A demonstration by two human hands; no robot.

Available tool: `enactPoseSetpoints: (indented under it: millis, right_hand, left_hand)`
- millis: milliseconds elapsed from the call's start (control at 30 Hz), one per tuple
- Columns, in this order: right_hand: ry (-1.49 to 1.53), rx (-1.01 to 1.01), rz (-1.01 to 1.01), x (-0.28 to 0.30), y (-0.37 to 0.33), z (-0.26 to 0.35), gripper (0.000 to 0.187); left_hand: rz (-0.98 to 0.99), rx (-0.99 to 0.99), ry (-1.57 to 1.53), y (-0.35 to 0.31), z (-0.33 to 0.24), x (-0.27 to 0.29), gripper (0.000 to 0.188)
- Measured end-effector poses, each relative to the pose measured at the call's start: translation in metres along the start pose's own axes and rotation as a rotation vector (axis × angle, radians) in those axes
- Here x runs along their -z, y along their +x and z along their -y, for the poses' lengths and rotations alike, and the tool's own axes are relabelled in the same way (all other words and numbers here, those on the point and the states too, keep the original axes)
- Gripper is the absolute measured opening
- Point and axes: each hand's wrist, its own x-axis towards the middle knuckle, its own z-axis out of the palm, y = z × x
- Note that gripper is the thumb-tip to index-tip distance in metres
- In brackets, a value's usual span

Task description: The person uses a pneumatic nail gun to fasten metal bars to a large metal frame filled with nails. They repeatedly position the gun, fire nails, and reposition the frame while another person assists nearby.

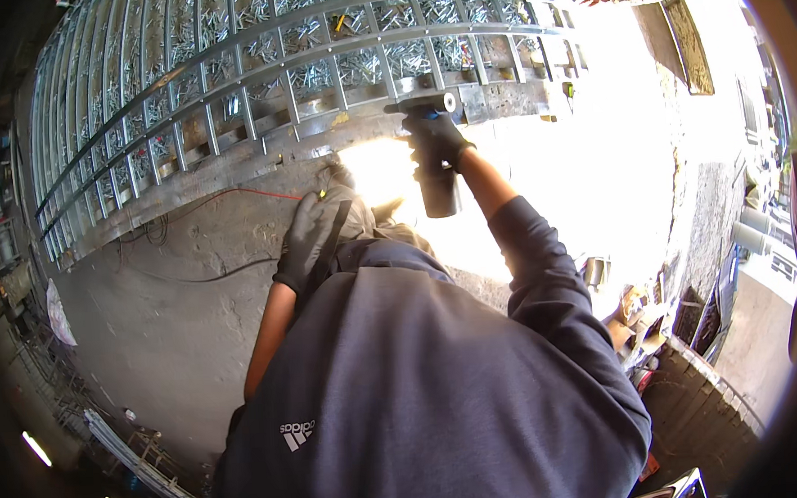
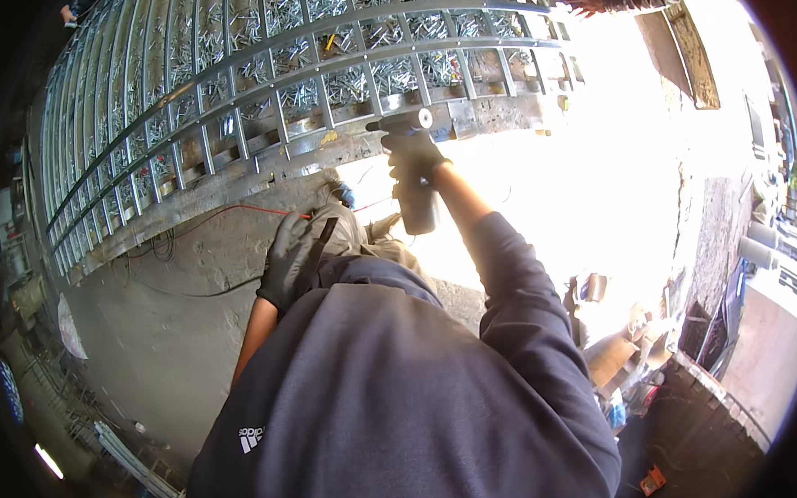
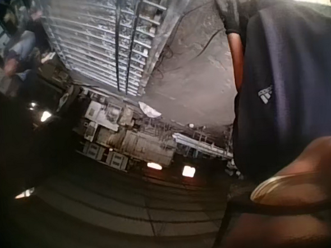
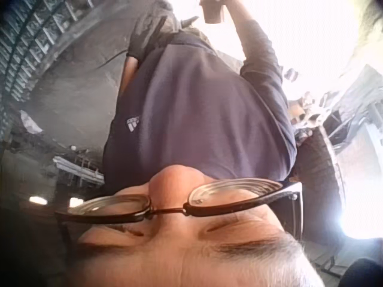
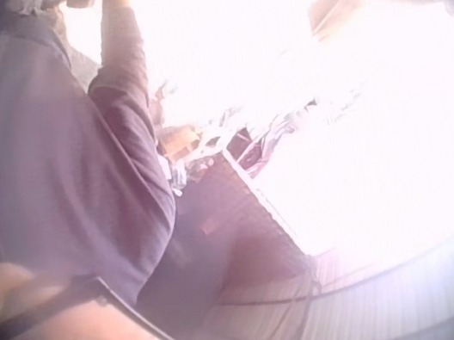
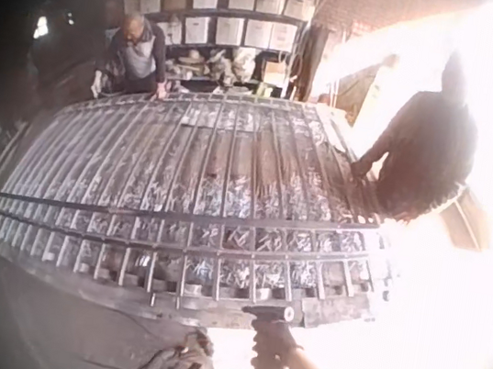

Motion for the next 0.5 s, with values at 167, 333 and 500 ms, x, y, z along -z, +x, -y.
enactPoseSetpoints:
  millis: [167, 333, 500]
  right_hand:
    - [0.195, 0.253, -0.370, -0.008, -0.018, 0.052, 0.012]
    - [0.652, 0.123, -0.406, 0.010, -0.025, 0.115, 0.030]
    - [0.536, 0.010, 0.038, 0.081, 0.037, 0.106, 0.036]
  left_hand:
    - [0.211, -0.209, 0.267, 0.086, -0.045, -0.124, 0.100]
    - [0.264, -0.700, 0.544, 0.183, -0.086, -0.185, 0.025]
    - [0.315, -0.183, -0.111, 0.222, -0.116, -0.165, 0.037]
